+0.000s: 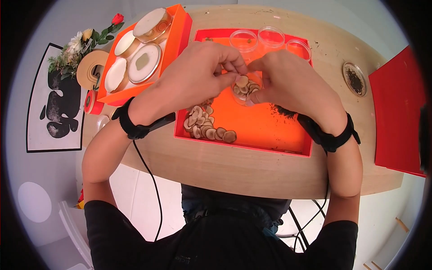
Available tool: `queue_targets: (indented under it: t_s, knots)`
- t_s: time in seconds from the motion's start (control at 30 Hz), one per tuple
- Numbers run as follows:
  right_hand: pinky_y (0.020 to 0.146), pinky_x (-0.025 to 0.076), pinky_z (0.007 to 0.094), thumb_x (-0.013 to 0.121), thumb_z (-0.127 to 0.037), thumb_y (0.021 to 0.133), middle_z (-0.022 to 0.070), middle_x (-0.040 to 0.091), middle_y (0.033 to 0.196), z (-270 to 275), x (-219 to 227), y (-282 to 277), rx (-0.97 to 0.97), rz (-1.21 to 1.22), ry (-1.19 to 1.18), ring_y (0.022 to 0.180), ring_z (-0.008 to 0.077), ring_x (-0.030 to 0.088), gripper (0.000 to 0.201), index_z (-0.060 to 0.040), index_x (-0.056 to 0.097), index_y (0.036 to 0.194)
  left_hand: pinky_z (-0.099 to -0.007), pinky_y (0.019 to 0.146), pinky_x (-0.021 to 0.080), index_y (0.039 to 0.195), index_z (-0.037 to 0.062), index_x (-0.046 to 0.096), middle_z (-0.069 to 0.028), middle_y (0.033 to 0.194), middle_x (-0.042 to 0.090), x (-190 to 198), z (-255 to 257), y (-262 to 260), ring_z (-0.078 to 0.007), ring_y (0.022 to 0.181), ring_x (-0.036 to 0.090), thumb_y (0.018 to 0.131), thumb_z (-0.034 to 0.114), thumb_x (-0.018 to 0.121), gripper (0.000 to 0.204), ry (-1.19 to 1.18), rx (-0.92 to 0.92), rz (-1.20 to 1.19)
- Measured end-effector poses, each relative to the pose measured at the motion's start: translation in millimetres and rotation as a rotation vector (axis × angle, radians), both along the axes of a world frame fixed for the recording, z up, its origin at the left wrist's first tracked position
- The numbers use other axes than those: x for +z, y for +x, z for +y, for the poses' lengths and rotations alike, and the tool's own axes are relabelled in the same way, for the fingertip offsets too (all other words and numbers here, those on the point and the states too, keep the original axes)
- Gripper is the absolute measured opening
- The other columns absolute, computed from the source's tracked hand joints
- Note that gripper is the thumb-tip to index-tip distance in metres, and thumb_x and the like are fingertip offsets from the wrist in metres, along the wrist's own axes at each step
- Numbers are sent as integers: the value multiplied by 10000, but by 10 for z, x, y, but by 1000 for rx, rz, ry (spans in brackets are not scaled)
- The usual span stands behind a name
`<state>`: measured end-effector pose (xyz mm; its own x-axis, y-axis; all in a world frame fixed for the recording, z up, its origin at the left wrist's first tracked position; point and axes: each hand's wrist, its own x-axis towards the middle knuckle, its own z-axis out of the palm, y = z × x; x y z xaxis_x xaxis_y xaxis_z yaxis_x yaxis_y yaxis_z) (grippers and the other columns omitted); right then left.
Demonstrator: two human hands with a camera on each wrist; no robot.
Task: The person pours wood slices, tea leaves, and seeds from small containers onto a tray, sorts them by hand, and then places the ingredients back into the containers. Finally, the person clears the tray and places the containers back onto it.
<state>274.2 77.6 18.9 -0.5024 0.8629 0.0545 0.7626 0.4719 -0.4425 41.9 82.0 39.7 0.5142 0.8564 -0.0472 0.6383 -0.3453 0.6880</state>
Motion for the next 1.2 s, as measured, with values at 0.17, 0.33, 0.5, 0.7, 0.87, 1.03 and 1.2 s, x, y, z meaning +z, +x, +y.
queue_targets:
  t_s: [0.17,0.33,0.5,0.7,0.87,1.03,1.2]
  knots:
    - [742,561,473,1032,-312,713,177,741,793,-2,-55,20,12,41,55,775,355,730,602,-25,836,1205,-268,588,525,1092,-5,772,-20,843,767,-14,-26,9,-78,665,720,1023,20,752,76,140,-54,-12]
    - [741,557,463,1015,-284,727,176,733,784,16,-68,26,11,40,36,769,358,722,536,-12,829,1150,-277,558,512,1078,-5,760,-26,808,738,-101,-36,65,-88,626,693,1003,4,754,75,84,-67,-50]
    - [750,559,457,1008,-284,732,177,742,819,-13,-78,52,24,82,54,796,349,730,574,12,823,1188,-303,555,499,1036,19,747,-29,772,700,-132,-130,-69,-101,614,672,980,17,778,64,318,-93,-15]
    - [761,562,449,1011,-290,731,161,738,833,-4,-117,56,20,107,71,811,326,730,642,32,810,1249,-382,633,540,976,25,702,-89,857,739,-160,-451,-186,-229,697,718,933,118,848,178,75,-81,288]
    - [759,561,441,1016,-282,726,148,730,818,-26,-30,29,-1,60,47,812,309,734,657,30,808,1265,-474,761,554,962,31,670,-112,890,744,-290,-410,-81,-350,877,740,904,241,883,306,-15,-324,468]
    - [761,556,440,1020,-276,720,139,729,813,-4,-56,48,16,76,19,816,313,730,664,23,808,1274,-476,746,540,934,36,638,-111,871,725,-298,-339,-26,-353,877,732,889,232,893,325,-6,-382,470]
    - [771,559,447,1018,-275,719,148,738,825,-8,-106,62,24,98,68,824,324,735,661,28,808,1267,-472,735,533,931,41,634,-110,866,720,-294,-330,-70,-345,870,732,885,198,901,312,-13,-380,460]
